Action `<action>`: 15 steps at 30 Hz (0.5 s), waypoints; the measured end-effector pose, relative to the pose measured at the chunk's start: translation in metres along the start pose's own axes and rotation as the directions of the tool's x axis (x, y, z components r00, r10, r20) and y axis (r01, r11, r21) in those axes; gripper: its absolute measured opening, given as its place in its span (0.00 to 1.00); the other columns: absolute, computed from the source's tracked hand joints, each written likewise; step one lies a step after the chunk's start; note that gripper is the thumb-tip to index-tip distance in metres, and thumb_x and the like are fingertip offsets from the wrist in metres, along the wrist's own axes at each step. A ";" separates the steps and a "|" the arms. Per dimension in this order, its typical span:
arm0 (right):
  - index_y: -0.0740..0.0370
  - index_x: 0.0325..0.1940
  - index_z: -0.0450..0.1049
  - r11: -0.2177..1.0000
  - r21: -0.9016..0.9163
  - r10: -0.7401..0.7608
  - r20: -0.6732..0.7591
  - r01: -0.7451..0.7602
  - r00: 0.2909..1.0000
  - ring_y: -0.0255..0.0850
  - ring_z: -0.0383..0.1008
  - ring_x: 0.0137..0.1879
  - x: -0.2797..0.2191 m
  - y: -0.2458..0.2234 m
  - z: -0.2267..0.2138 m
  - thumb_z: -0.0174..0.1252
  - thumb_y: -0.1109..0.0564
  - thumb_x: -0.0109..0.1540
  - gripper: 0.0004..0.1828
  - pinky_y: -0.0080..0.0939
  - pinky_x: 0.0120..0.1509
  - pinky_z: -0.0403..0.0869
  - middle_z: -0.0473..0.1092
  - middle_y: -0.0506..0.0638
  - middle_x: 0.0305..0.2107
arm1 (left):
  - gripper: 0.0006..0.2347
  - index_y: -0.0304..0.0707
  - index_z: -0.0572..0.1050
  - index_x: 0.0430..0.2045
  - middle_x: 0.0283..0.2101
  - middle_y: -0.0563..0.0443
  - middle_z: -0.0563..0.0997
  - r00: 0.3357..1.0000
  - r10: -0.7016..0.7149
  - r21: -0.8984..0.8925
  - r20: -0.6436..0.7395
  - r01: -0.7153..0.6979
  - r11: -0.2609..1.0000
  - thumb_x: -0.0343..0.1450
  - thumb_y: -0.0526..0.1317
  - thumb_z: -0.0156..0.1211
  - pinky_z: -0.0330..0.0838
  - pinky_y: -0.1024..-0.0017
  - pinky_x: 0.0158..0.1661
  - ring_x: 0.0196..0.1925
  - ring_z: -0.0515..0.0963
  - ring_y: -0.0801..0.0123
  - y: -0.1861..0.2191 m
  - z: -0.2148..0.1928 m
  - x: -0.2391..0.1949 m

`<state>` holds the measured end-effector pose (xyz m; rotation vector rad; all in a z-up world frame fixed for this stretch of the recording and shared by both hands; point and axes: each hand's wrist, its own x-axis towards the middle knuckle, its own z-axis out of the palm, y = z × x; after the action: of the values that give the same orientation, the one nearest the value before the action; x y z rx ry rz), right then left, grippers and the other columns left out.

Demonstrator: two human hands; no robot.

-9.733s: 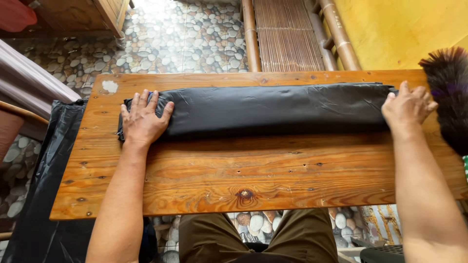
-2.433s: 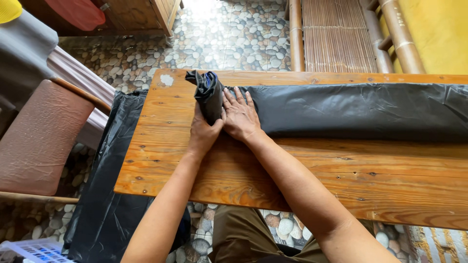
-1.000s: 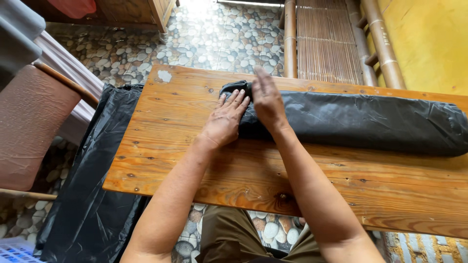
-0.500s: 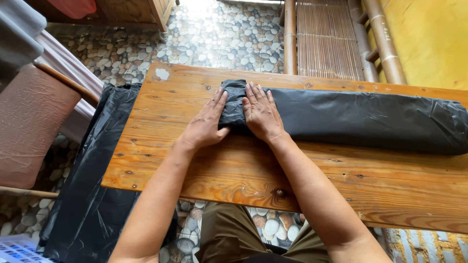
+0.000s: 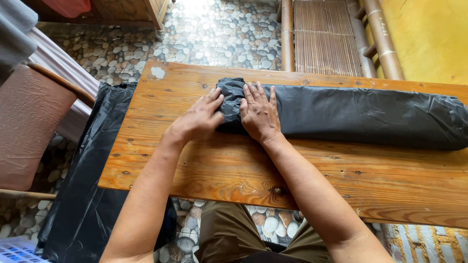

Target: The person folds a large black tarp on a wooden table, rolling it into a compact bundle. They then place the folded tarp into a black carrying bag and secure it with a blue strap.

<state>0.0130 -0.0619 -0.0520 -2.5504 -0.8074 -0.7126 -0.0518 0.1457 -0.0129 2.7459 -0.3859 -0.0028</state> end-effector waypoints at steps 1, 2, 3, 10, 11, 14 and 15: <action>0.58 0.71 0.69 1.000 -0.009 0.001 0.004 -0.001 1.000 0.51 0.62 0.75 -0.001 0.000 0.001 0.38 0.45 0.71 0.28 0.67 0.80 0.46 0.68 0.55 0.65 | 0.31 0.38 0.60 0.71 0.78 0.42 0.52 0.998 -0.059 -0.042 -0.021 0.058 0.997 0.74 0.57 0.42 0.46 0.51 0.73 0.79 0.50 0.53 0.002 -0.003 0.006; 0.57 0.70 0.69 1.000 -0.020 0.000 0.007 0.000 1.000 0.51 0.62 0.74 -0.001 0.000 0.002 0.38 0.45 0.71 0.28 0.67 0.80 0.45 0.69 0.55 0.64 | 0.29 0.38 0.63 0.69 0.77 0.42 0.53 0.992 -0.117 -0.086 -0.041 0.113 0.990 0.78 0.57 0.32 0.45 0.51 0.74 0.79 0.50 0.55 0.003 -0.007 0.013; 0.57 0.70 0.69 1.000 -0.022 -0.002 0.006 0.002 1.000 0.51 0.62 0.74 0.000 0.000 0.001 0.38 0.45 0.71 0.28 0.67 0.80 0.45 0.69 0.55 0.64 | 0.29 0.38 0.63 0.69 0.77 0.42 0.53 0.992 -0.116 -0.087 -0.044 0.112 0.990 0.78 0.57 0.32 0.45 0.51 0.74 0.79 0.50 0.55 0.018 -0.011 0.020; 0.61 0.70 0.69 0.988 0.148 0.035 -0.021 -0.032 0.999 0.53 0.66 0.71 0.002 0.024 0.015 0.40 0.52 0.71 0.25 0.66 0.78 0.52 0.69 0.57 0.64 | 0.28 0.42 0.58 0.72 0.77 0.44 0.56 0.989 -0.074 0.107 -0.126 0.087 0.990 0.80 0.56 0.28 0.44 0.46 0.73 0.79 0.50 0.55 0.033 0.034 0.070; 0.63 0.69 0.69 0.966 0.254 0.056 -0.049 -0.041 0.997 0.57 0.67 0.70 0.003 0.033 0.021 0.40 0.56 0.71 0.24 0.68 0.76 0.55 0.68 0.60 0.64 | 0.28 0.43 0.60 0.72 0.77 0.46 0.57 0.988 -0.080 0.133 -0.135 0.099 0.986 0.80 0.57 0.27 0.43 0.47 0.73 0.79 0.50 0.56 0.036 0.035 0.070; 0.65 0.74 0.62 0.470 0.842 0.444 0.036 -0.266 0.896 0.56 0.63 0.73 0.010 0.026 -0.015 0.41 0.61 0.71 0.25 0.58 0.78 0.61 0.67 0.64 0.64 | 0.28 0.44 0.59 0.72 0.77 0.45 0.56 0.986 -0.102 0.183 -0.135 0.126 0.975 0.79 0.58 0.28 0.41 0.47 0.73 0.80 0.49 0.57 0.055 0.025 0.060; 0.65 0.74 0.62 0.471 0.840 0.443 0.038 -0.269 0.896 0.56 0.63 0.73 0.011 0.029 -0.015 0.41 0.61 0.71 0.25 0.58 0.78 0.61 0.67 0.64 0.64 | 0.28 0.44 0.59 0.72 0.77 0.45 0.56 0.985 -0.103 0.179 -0.135 0.127 0.976 0.79 0.58 0.28 0.41 0.47 0.73 0.80 0.49 0.57 0.056 0.026 0.059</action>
<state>0.0333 -0.0868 -0.0388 -1.6296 -0.3554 -0.2848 -0.0112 0.0705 -0.0138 2.9310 -0.2010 0.1835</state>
